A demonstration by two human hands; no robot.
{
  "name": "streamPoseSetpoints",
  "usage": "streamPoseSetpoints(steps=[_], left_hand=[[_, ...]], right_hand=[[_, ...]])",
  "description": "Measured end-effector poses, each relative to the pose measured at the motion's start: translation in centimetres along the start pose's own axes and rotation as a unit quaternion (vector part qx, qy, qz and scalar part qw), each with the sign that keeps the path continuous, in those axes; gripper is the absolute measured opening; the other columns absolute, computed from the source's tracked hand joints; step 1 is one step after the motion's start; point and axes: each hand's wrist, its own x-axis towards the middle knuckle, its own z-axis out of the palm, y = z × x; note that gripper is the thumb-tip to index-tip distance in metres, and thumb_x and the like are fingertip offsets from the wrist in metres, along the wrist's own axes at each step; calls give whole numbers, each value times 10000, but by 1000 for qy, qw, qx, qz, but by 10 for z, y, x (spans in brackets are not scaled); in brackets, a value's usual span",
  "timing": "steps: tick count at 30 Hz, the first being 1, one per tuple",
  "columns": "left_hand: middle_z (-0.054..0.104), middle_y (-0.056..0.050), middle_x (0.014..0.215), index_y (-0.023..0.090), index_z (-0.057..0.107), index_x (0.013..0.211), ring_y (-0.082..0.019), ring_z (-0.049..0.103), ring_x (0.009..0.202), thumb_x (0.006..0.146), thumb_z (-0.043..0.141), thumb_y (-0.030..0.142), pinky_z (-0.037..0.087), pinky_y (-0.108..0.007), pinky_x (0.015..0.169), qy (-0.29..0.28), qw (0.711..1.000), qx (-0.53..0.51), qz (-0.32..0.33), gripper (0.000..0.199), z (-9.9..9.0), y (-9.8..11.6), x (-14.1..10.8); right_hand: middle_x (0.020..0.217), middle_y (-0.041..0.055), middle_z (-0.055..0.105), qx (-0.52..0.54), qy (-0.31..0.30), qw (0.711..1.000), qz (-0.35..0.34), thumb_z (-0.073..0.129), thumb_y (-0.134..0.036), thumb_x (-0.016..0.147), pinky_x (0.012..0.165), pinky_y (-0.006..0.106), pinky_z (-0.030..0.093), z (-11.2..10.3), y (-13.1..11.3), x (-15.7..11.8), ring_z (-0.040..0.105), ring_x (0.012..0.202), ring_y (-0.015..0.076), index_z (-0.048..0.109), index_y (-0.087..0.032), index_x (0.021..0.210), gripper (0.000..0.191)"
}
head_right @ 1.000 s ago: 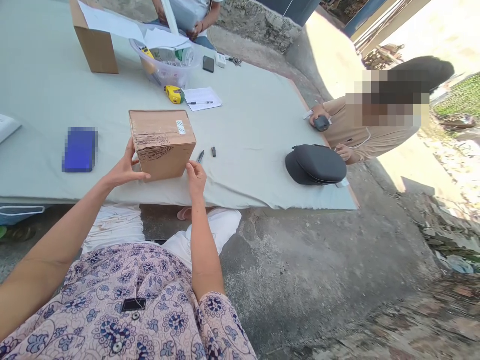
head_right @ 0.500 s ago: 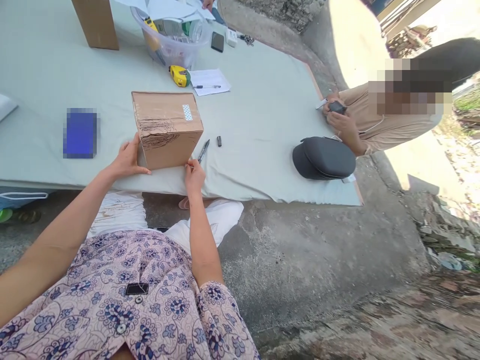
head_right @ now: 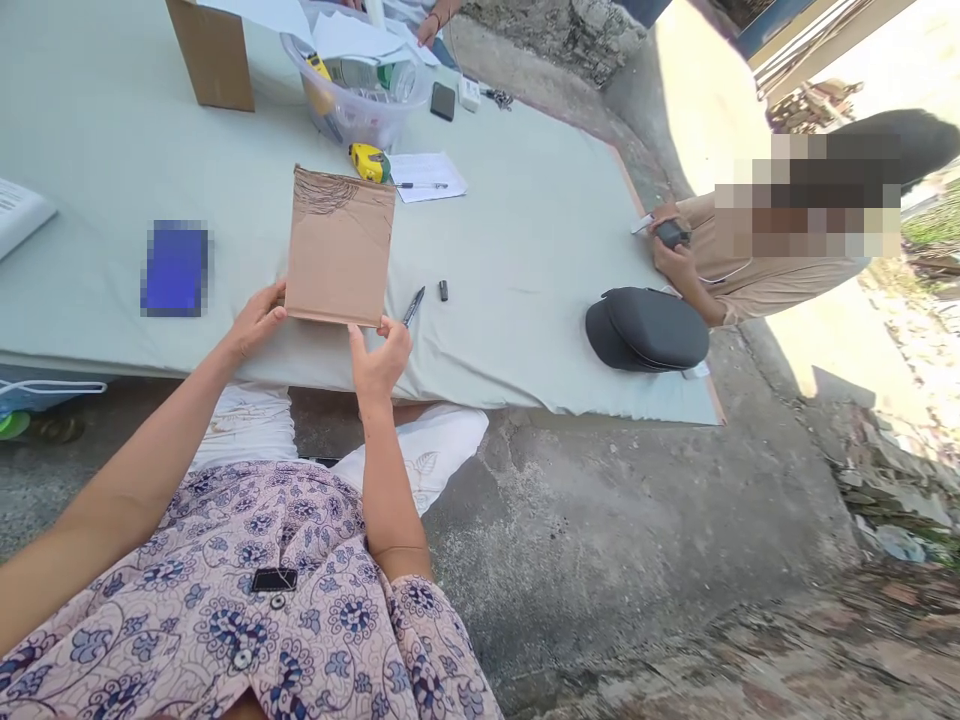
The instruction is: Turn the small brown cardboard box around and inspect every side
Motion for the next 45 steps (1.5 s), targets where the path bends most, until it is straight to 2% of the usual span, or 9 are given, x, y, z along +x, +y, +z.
streamPoseSetpoints(steps=[4,6,9,13,17,20,23,30,45], left_hand=[[681,-185,1277,145,697,1213,-327,582,1270,875,136,868,403,-501,1147,-11,1000,18,5,975,0,4,-1],[702,-173,1232,140,668,1261,-318,625,1196,904,169,838,447,-487,1100,-1,1000,4,-13,930,0,7,-4],[664,-173,1325,144,540,1422,-307,608,1260,927,291,800,454,-458,1104,31,997,-53,-38,858,0,8,-10],[500,-198,1525,194,403,1530,-319,511,1400,899,410,800,386,-478,1182,49,992,-111,-39,875,4,10,-15],[250,-160,1692,276,241,1603,-326,303,1550,902,484,753,313,-488,1239,67,985,-156,-26,882,16,32,-12],[280,-157,1683,264,223,1607,-308,291,1559,886,558,723,271,-474,1267,102,980,-157,-61,917,27,54,-10],[378,-163,1636,226,306,1578,-308,362,1524,880,577,716,298,-458,1260,135,974,-154,-100,894,34,66,-9],[393,-146,1634,225,350,1568,-284,377,1519,891,550,723,284,-432,1271,162,970,-158,-91,864,41,63,-12],[351,-171,1647,197,360,1541,-301,277,1564,854,530,786,216,-445,1296,160,968,-168,-99,921,43,68,-14]], right_hand=[[1112,109,613,-12,11,1000,-12,697,-564,799,992,422,487,1,-6,1,580,1098,245,534,-199,1073,485],[1164,123,612,-1,-14,1000,4,668,-564,828,970,418,508,3,-6,0,610,1062,233,523,-185,1138,511],[1283,156,584,2,-25,1000,9,648,-581,847,999,441,510,6,-6,0,619,1098,242,447,-178,1347,673],[1462,219,474,-21,-20,999,-28,658,-619,833,1132,508,432,15,-13,3,497,1352,308,290,-167,1513,896],[1505,230,458,-31,-19,998,-42,693,-619,813,1172,517,403,26,-25,7,439,1421,321,248,-150,1549,980],[1516,225,468,-17,-7,999,-27,705,-611,804,1179,528,399,31,-26,9,445,1419,329,294,-146,1540,963],[1506,203,507,45,-22,999,-5,665,-592,845,1176,512,419,29,-16,12,498,1394,301,341,-162,1527,869],[1528,159,537,209,-69,975,33,519,-592,932,1181,427,451,23,14,13,528,1419,240,477,-163,1463,684],[1417,187,619,245,-33,968,45,575,-640,864,1063,407,533,31,20,10,617,1290,265,569,-130,1355,708]])
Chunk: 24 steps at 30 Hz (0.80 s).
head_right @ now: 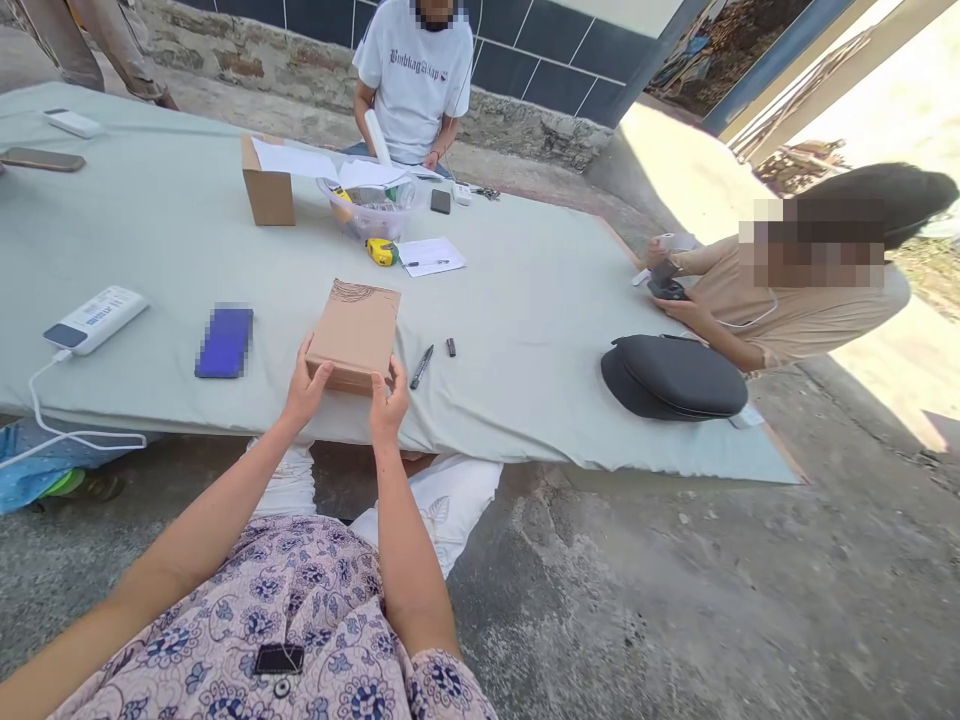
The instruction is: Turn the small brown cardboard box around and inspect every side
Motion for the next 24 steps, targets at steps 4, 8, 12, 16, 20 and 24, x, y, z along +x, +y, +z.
streamPoseSetpoints(steps=[4,8,12,16,20,24], left_hand=[[336,-164,1654,218,337,1550,-309,276,1563,848,539,788,226,-460,1290,1,1000,-17,-6,927,4,-3,2],[344,-192,1643,191,329,1549,-325,310,1547,840,524,805,239,-490,1282,-8,1000,-19,-4,958,10,-5,8],[318,-182,1661,205,305,1561,-303,278,1564,877,528,756,206,-484,1293,-17,1000,-14,4,906,17,-5,15],[169,-175,1714,210,184,1606,-283,154,1604,935,509,673,174,-493,1299,-18,1000,8,-17,877,9,-11,9],[290,-217,1663,166,246,1584,-299,309,1551,961,490,595,338,-500,1227,6,998,62,-6,795,-18,-20,-32],[705,-142,1185,132,426,1486,-227,687,1088,943,520,462,547,-377,950,9,991,128,-28,642,-51,-13,-79]], right_hand=[[1413,173,623,-9,-8,1000,-4,543,-585,908,1051,380,535,0,-2,0,631,1260,239,560,-150,1364,630],[1410,176,619,-29,-10,1000,-3,537,-559,911,1074,408,517,-3,-4,8,619,1275,242,554,-154,1355,600],[1429,192,596,-25,-14,1000,11,559,-558,884,1110,437,488,-9,-5,18,588,1324,251,539,-152,1343,613],[1380,209,615,-56,13,998,30,557,-577,868,1053,422,515,-29,-1,13,634,1248,250,508,-142,1363,661],[1079,154,734,-131,35,989,58,480,-559,892,896,404,553,-57,14,-4,714,887,221,572,-135,1270,575],[878,96,748,-184,-15,982,44,482,-511,881,795,372,551,-69,26,-16,683,739,204,656,-152,1095,453]])
